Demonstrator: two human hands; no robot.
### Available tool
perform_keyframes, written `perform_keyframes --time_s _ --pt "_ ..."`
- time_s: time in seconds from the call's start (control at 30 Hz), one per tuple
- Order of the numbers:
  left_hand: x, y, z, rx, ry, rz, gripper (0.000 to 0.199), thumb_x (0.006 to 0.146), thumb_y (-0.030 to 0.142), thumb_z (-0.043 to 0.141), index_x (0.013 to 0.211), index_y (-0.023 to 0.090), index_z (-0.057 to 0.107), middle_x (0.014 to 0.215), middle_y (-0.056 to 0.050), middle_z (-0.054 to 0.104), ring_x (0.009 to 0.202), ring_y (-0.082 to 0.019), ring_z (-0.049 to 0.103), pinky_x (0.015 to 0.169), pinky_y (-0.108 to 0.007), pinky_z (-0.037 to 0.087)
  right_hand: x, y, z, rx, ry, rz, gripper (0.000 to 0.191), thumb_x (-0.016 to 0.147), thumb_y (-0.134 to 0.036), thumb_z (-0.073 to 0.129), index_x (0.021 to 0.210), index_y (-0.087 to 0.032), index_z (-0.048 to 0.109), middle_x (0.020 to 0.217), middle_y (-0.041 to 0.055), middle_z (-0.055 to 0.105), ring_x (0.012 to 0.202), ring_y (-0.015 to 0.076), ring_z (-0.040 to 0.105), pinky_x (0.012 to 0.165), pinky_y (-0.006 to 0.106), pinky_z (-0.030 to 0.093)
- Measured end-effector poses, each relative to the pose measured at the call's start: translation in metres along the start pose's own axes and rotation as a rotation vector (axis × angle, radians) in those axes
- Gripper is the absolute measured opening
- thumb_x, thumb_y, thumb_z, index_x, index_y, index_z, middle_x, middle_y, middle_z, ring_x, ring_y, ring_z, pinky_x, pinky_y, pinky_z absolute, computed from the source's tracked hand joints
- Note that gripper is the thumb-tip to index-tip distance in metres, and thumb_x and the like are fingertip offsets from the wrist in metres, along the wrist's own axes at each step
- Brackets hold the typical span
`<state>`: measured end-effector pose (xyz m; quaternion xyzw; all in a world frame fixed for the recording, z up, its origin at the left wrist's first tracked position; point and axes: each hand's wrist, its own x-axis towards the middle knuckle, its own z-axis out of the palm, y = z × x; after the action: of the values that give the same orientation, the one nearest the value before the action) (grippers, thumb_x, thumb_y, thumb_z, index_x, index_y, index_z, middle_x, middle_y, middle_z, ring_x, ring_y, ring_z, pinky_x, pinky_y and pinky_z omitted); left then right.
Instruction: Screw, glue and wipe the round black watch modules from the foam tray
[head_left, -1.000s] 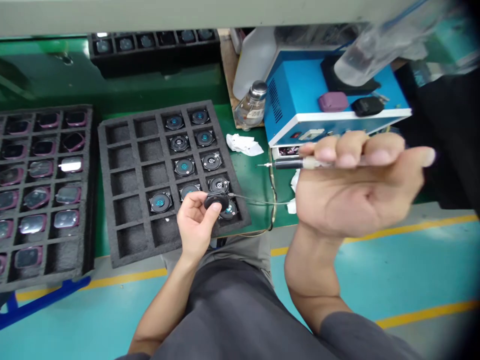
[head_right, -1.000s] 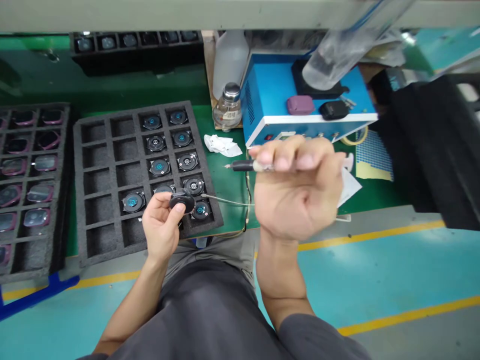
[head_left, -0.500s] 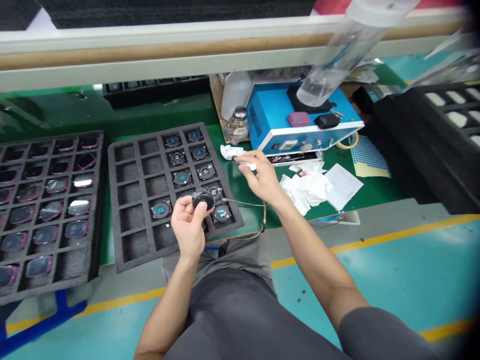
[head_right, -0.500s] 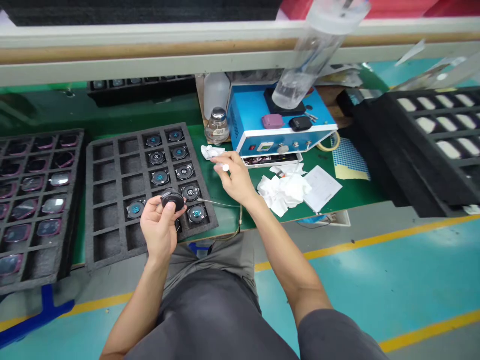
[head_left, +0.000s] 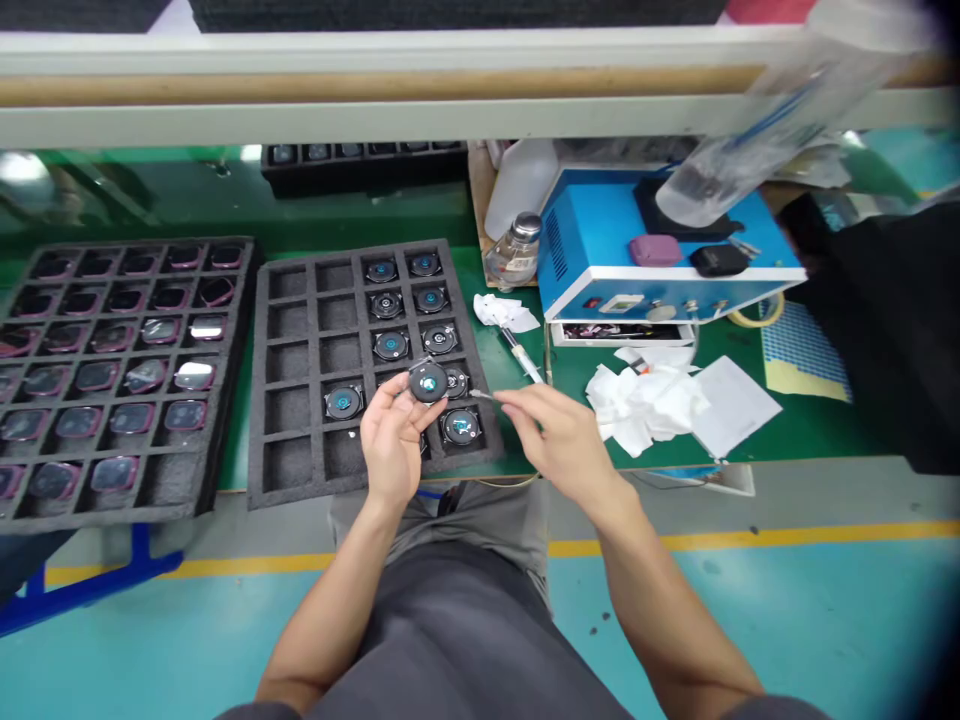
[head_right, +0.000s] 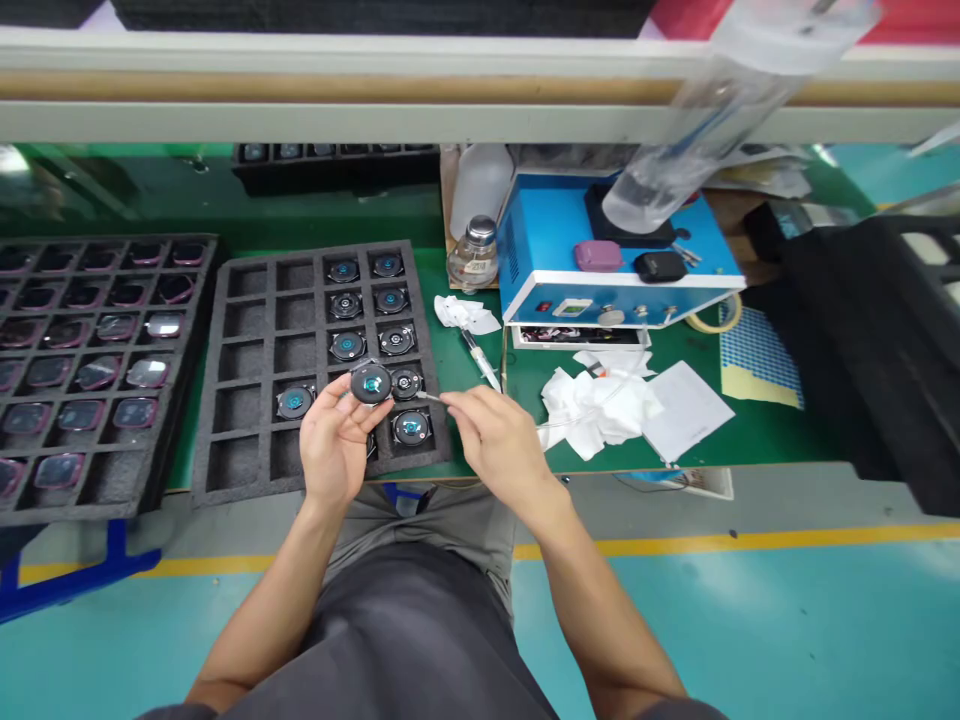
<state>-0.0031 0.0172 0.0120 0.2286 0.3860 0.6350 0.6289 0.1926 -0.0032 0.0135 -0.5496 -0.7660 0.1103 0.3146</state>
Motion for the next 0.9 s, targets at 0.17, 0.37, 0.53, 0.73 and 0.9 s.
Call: perform_keyframes --time_s 0.17,0.37,0.53,0.73,0.9 --pt "-0.002 -0.006 -0.001 0.144 -0.055 0.014 0.039 0.076 0.02 0.081 0.112 0.019 0.066 0.111 -0.008 0.077 0.106 -0.021 0.073 0.098 -0.04 0.058 0.013 -0.02 -0.014 0.001 0.202 -0.047 0.014 0.092 -0.016 0.062 0.102 -0.019 0.072 0.088 0.0041 0.074 0.076 0.0154 0.068 0.067 0.028 0.051" --pt "-0.002 -0.012 -0.004 0.229 -0.1 0.032 0.051 0.076 0.02 0.084 0.122 0.021 0.065 0.12 -0.011 0.076 0.113 -0.023 0.073 0.102 -0.039 0.058 0.029 -0.028 -0.008 -0.148 0.203 -0.11 0.01 0.092 -0.021 0.064 0.095 -0.021 0.074 0.08 0.0013 0.072 0.071 0.0143 0.065 0.064 0.029 0.045" --pt "-0.003 -0.013 -0.004 0.275 -0.114 0.032 0.05 0.079 0.021 0.082 0.126 0.022 0.066 0.124 -0.011 0.074 0.117 -0.026 0.071 0.101 -0.039 0.059 0.034 -0.027 -0.005 -0.214 0.192 -0.116 0.011 0.092 -0.022 0.063 0.094 -0.022 0.074 0.078 0.0013 0.07 0.07 0.0147 0.06 0.065 0.03 0.042" --pt "-0.004 -0.012 -0.003 0.323 -0.118 0.044 0.05 0.079 0.021 0.081 0.127 0.021 0.067 0.126 -0.012 0.074 0.118 -0.027 0.071 0.099 -0.038 0.06 0.039 -0.027 -0.007 -0.253 0.195 -0.142 0.01 0.091 -0.022 0.065 0.094 -0.023 0.074 0.078 0.0018 0.069 0.07 0.0159 0.056 0.064 0.031 0.04" --pt "-0.004 -0.013 -0.004 0.332 -0.132 0.054 0.048 0.08 0.019 0.08 0.127 0.022 0.069 0.125 -0.011 0.074 0.115 -0.025 0.072 0.099 -0.036 0.06 0.041 -0.026 -0.008 -0.272 0.193 -0.156 0.01 0.091 -0.021 0.063 0.093 -0.023 0.073 0.077 0.0015 0.067 0.07 0.0162 0.053 0.064 0.032 0.037"
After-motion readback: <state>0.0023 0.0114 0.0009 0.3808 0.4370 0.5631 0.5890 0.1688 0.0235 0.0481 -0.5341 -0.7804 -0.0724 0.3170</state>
